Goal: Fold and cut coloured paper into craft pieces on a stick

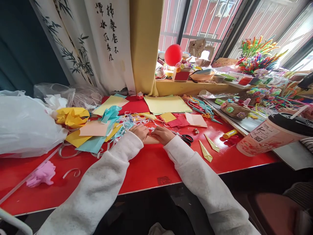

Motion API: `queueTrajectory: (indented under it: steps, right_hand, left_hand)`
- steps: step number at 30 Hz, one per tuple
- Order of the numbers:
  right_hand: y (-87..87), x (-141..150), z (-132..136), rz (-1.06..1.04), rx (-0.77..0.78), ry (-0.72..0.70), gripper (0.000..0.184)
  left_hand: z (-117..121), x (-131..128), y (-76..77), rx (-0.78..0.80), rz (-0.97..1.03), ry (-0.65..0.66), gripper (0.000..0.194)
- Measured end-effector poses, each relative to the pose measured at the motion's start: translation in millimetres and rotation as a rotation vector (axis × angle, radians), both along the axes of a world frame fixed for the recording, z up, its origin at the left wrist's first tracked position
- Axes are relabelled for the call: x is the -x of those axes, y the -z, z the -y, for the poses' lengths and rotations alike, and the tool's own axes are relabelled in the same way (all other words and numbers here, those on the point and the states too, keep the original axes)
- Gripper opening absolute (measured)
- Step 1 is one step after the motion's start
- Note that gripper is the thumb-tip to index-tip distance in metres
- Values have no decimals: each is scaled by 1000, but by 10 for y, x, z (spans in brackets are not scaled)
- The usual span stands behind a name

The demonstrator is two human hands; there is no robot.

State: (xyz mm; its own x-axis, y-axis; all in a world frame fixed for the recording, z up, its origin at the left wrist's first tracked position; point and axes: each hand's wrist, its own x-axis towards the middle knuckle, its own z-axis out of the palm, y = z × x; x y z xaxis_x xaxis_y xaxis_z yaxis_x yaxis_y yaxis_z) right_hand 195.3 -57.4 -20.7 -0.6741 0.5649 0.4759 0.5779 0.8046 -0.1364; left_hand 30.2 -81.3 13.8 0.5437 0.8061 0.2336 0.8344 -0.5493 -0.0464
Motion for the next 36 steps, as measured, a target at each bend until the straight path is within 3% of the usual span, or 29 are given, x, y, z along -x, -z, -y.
queueTrajectory:
  steps: [12,18,32,36]
  right_hand:
    - [-13,-1,-18,41,-143,83,24]
    - [-9,-19,-7,120,-170,134,27]
    - [11,-28,-32,49,-59,76,28]
    - [25,-19,-29,99,-40,106,26]
  left_hand:
    - [-53,25,62,-141,15,11,27]
    - [-41,32,63,-48,34,-1,24]
    - [-86,67,110,-109,2,5,25]
    - [-70,54,105,-12,27,10,20]
